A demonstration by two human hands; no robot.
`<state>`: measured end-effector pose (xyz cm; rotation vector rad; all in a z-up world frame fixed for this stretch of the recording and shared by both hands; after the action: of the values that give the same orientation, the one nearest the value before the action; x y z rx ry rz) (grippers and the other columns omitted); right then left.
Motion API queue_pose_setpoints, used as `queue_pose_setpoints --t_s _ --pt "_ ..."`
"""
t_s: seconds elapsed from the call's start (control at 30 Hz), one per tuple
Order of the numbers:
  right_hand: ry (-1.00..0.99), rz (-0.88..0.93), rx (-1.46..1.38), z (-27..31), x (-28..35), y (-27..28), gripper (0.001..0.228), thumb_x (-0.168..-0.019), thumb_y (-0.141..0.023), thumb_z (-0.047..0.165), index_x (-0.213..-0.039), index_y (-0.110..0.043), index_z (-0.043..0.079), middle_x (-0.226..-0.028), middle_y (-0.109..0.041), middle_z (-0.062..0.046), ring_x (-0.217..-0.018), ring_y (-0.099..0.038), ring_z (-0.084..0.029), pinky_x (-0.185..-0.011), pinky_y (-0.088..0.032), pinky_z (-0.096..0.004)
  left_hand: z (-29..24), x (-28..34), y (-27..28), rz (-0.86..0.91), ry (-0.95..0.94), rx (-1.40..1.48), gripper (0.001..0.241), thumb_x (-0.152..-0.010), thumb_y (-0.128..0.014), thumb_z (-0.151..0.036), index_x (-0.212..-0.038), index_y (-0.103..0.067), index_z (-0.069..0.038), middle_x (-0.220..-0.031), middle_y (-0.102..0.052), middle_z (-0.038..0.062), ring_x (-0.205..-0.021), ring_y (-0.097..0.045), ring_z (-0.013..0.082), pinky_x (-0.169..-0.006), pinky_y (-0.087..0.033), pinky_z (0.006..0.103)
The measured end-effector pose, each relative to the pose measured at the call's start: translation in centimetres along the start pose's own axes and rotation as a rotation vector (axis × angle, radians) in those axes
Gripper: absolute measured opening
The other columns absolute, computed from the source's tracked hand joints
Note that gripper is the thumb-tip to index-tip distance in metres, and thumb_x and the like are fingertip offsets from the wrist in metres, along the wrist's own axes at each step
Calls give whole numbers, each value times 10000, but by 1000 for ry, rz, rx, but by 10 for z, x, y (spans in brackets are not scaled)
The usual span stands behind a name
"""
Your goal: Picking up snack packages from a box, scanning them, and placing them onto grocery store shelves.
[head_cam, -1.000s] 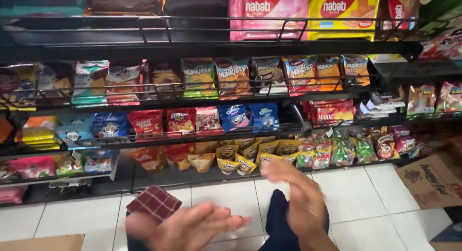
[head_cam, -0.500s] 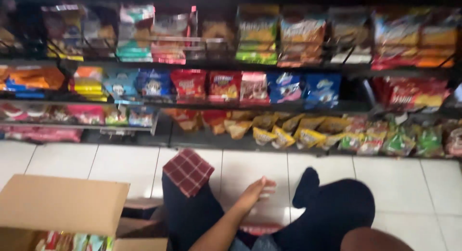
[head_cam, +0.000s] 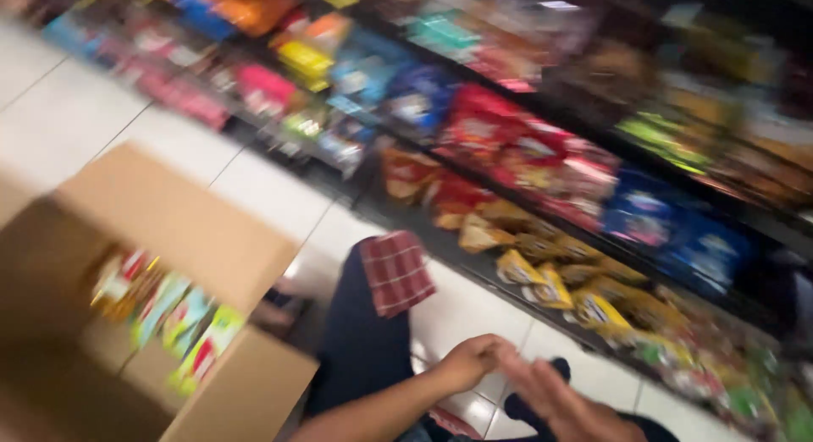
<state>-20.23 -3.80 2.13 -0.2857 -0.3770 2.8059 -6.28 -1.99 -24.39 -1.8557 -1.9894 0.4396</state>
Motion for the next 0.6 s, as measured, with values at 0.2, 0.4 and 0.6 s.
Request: queue_pose_setpoints --t_s 0.2,0.4,0.6 --pt "-223 72 -218 -60 -53 98 659 -1075 -332 373 -1610 -153 31 -1610 -233 -430 -1563 -215 -482 -1264 -92 -553 -176 58 -16 -185 -108 -100 325 -1043 -491 6 -1342 -616 -24 -1145 -753 109 -1051 -749 237 -955 -574 342" --pt "-115 -132 13 -58 -129 67 759 -1113 -380 490 -1565 -275 -111 -1517 -403 -392 -1531 -371 -442 -1269 -219 -524 -283 179 -31 -87 -165 -839 254 -1035 -643 -349 -1203 -764 -200 -916 -771 67 -826 -753 260 -812 -588 350" --pt "-43 -268 837 -17 -183 -73 493 -1036 -582 235 -1442 -557 -44 -1419 -628 -238 -1327 -599 -304 -1106 -447 -375 -426 282 28 -816 11 -1109 380 -813 -773 -386 -1073 -761 -109 -963 -752 138 -926 -715 343 -774 -557 447"
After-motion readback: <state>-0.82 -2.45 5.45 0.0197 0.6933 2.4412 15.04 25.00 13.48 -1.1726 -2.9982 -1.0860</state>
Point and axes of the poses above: each hand's wrist, its own x-axis away from the middle knuckle, its own y-axis out of the back of the hand, z = x × y, the point moved 3 cm from there along -x, towards the middle knuckle
